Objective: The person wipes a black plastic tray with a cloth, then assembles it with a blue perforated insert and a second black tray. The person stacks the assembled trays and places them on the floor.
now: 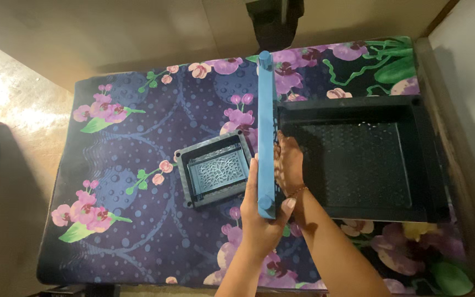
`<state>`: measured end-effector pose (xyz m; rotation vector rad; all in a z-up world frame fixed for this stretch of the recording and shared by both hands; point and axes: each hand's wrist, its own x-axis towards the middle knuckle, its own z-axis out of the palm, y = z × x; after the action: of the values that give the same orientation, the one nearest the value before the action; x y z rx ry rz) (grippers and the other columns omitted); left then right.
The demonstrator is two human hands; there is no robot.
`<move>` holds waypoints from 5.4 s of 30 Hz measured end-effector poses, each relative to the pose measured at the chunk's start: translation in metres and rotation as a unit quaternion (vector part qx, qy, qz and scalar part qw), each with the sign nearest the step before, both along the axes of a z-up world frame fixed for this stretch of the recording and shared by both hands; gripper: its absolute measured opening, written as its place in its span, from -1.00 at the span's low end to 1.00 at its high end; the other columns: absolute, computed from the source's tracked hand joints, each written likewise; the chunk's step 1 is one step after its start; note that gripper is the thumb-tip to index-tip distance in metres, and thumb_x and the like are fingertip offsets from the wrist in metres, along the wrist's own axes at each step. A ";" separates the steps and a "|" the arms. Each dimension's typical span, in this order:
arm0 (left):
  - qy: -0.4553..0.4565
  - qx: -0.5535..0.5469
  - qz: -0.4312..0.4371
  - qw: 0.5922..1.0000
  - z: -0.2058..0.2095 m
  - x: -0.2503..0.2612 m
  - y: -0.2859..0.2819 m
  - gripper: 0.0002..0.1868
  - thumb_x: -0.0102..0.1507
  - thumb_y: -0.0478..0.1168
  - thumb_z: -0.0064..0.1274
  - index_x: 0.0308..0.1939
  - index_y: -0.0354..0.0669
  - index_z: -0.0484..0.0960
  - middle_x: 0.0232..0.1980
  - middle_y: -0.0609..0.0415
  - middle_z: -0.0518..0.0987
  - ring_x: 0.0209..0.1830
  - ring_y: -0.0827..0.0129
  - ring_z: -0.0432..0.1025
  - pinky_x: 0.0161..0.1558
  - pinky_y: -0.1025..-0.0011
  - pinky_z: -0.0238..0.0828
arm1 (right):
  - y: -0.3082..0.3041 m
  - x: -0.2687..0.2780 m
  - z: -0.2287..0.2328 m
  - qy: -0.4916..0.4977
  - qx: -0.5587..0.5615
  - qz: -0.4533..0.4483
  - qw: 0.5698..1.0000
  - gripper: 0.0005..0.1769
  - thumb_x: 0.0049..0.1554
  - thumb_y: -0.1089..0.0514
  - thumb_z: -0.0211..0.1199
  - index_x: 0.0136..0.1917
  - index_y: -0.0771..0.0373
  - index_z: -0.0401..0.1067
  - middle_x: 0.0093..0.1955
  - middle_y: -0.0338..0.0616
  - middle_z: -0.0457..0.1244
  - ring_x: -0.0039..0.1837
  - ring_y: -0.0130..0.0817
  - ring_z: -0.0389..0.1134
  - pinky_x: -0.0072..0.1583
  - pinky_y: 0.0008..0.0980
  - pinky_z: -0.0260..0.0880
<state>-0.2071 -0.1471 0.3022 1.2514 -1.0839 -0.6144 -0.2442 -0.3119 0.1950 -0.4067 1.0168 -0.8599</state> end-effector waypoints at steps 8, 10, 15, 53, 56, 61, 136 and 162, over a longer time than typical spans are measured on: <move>-0.001 0.008 0.001 1.000 0.006 -0.002 -0.011 -0.02 0.26 -0.23 0.27 0.61 -0.39 0.02 0.46 -0.23 0.45 0.43 0.12 0.43 0.39 0.27 0.35 | 0.005 -0.014 0.017 0.355 -0.497 0.029 0.791 -0.55 0.22 0.00 0.27 0.23 0.37 0.48 -0.26 -0.18 0.21 -0.34 -0.43 0.25 -0.37 -0.44 0.23; -0.001 0.017 0.001 1.000 0.007 -0.003 -0.014 0.00 0.23 -0.25 0.28 0.61 -0.39 0.01 0.45 -0.22 0.46 0.42 0.13 0.44 0.37 0.28 0.36 | 0.001 -0.015 0.013 0.049 -0.169 0.078 0.981 -0.60 0.31 0.07 0.16 0.23 0.39 0.59 -0.28 -0.16 0.21 -0.38 -0.46 0.13 -0.40 -0.39 0.04; -0.011 -0.006 -0.010 1.000 0.012 -0.001 -0.015 -0.01 0.23 -0.35 0.26 0.62 -0.39 0.00 0.53 -0.25 0.38 0.50 0.10 0.37 0.45 0.25 0.28 | 0.001 -0.016 0.009 0.496 -0.598 0.029 0.629 -0.48 0.15 -0.06 0.21 0.31 0.20 0.46 0.25 0.35 0.18 0.17 0.14 0.23 0.10 -0.03 0.31; 0.069 -0.005 -0.086 0.994 -0.052 0.013 0.002 0.08 0.14 -0.48 0.14 0.66 -0.29 -0.10 0.57 -0.11 0.30 0.60 0.26 0.17 0.57 0.33 -0.01 | 0.015 -0.034 -0.010 0.652 -0.575 0.224 0.441 -0.29 0.16 -0.06 0.12 0.54 0.10 0.14 0.55 0.20 0.05 0.57 0.14 0.03 0.28 0.17 0.20; 0.152 0.080 -0.090 0.981 -0.053 0.003 0.002 0.11 0.10 -0.47 0.06 0.71 -0.23 -0.12 0.39 -0.14 0.37 0.28 0.26 0.25 0.36 0.36 0.15 | 0.014 -0.043 -0.022 0.595 -0.619 0.191 0.475 -0.23 0.17 -0.06 0.12 0.57 0.23 0.11 0.62 0.20 0.01 0.60 0.09 0.00 0.33 0.25 0.15; 0.124 -0.021 -0.085 0.988 -0.053 -0.002 -0.008 0.07 0.15 -0.52 0.08 0.68 -0.30 -0.11 0.60 -0.12 0.29 0.61 0.24 0.19 0.59 0.33 0.02 | 0.010 -0.047 -0.060 0.640 -0.563 0.276 0.444 -0.26 0.14 -0.15 0.10 0.52 0.15 0.19 0.57 0.04 0.01 0.55 0.11 0.01 0.35 0.27 0.09; 0.056 0.006 0.353 0.934 -0.053 0.144 0.082 -0.69 0.33 -0.40 -0.01 0.17 -0.34 0.47 0.05 -0.16 0.62 -0.02 0.18 0.53 0.03 0.33 0.47 | 0.154 0.085 0.169 0.204 -0.694 0.142 0.676 -0.54 0.13 0.18 0.34 0.28 0.35 0.42 0.30 0.10 0.27 0.32 -0.05 0.32 0.33 -0.19 0.33; -0.059 0.084 -0.063 0.993 -0.035 -0.191 -0.136 -0.26 0.22 -0.39 0.16 0.49 -0.26 0.27 0.39 -0.18 0.38 0.22 0.11 0.38 0.22 0.29 0.36 | 0.039 -0.330 0.179 0.609 -0.508 -0.120 0.597 -0.74 0.24 0.20 0.35 0.17 0.35 0.53 -0.09 -0.06 0.42 -0.17 -0.42 0.42 -0.18 -0.47 0.37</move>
<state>-0.3980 -0.2829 0.2667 1.3864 -1.2365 -0.7483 -0.5742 -0.2726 0.3740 -2.1156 1.7527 -1.3948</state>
